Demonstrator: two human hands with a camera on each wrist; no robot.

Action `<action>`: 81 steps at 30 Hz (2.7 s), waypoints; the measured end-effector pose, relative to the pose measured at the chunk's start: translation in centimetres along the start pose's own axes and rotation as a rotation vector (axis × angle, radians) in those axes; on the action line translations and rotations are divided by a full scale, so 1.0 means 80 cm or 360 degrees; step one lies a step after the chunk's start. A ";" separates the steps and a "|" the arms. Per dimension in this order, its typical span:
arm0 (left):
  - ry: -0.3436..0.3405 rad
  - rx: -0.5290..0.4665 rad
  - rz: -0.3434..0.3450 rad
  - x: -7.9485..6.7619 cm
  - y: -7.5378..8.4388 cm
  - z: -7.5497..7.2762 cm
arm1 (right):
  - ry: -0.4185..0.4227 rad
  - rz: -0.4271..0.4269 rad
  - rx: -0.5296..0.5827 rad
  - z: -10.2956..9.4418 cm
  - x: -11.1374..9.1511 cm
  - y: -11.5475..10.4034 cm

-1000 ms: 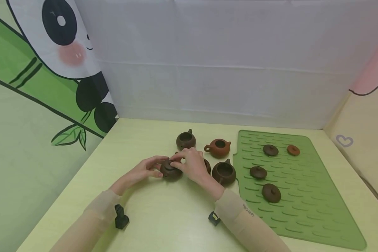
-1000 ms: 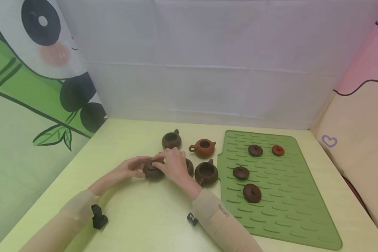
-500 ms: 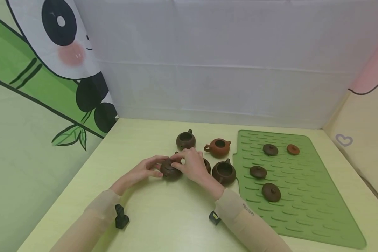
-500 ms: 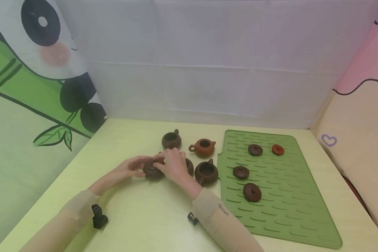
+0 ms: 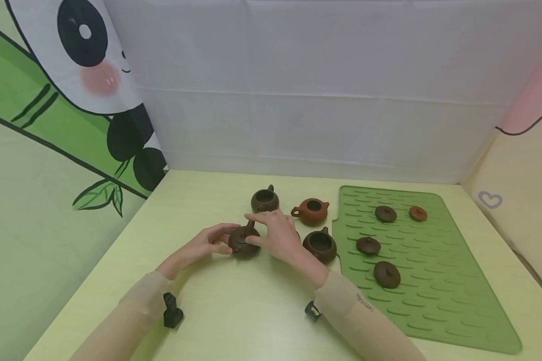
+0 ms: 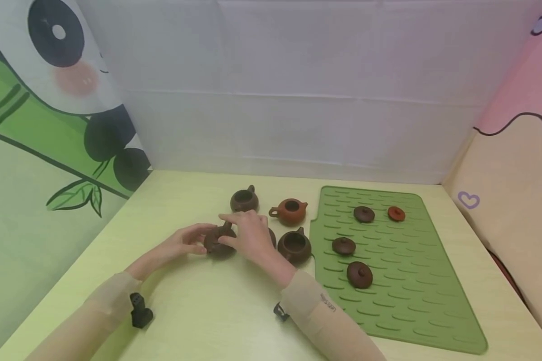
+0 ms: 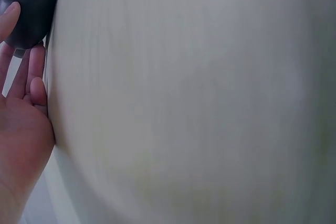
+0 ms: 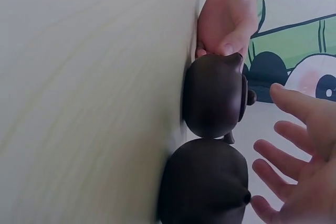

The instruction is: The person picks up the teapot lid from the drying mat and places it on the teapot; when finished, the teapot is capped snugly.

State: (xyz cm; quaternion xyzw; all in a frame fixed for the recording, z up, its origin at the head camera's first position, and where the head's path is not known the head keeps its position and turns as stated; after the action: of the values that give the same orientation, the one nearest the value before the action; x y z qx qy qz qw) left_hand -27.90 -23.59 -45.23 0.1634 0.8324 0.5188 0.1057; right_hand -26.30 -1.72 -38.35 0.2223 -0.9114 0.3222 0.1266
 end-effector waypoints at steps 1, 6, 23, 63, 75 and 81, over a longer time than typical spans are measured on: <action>0.0001 -0.0001 0.0008 0.000 0.000 0.000 | 0.0007 -0.0005 0.0010 -0.002 -0.001 0.000; 0.0003 -0.0005 0.0009 0.001 0.000 0.000 | 0.0040 -0.0027 0.0060 -0.014 -0.009 -0.001; 0.0050 0.0015 0.0001 0.000 -0.005 0.002 | 0.0203 -0.0078 0.0255 -0.066 -0.046 0.020; 0.0651 0.0468 0.0443 0.004 0.119 0.035 | 0.0551 -0.0284 0.0025 -0.207 -0.176 0.136; 0.0500 0.0775 0.0388 0.026 0.122 0.069 | 0.0337 -0.0127 -0.0144 -0.217 -0.201 0.175; 0.0421 0.1080 0.0289 0.031 0.123 0.076 | 0.0199 -0.0159 -0.0257 -0.212 -0.209 0.188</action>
State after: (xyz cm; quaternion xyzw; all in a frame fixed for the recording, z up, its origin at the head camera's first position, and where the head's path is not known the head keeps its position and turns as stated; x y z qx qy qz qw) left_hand -26.50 -13.60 -39.11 0.1938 0.9456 0.2372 -0.1092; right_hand -17.59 25.04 -39.68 0.2360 -0.9126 0.2542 0.2166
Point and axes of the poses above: each hand's wrist, its own x-axis towards the middle knuckle, its own z-axis out of the palm, y = z × x, the point moved 4 cm from there along x, towards the middle knuckle, and after that the axes turned 9 degrees about y, right-handed, at the moved point
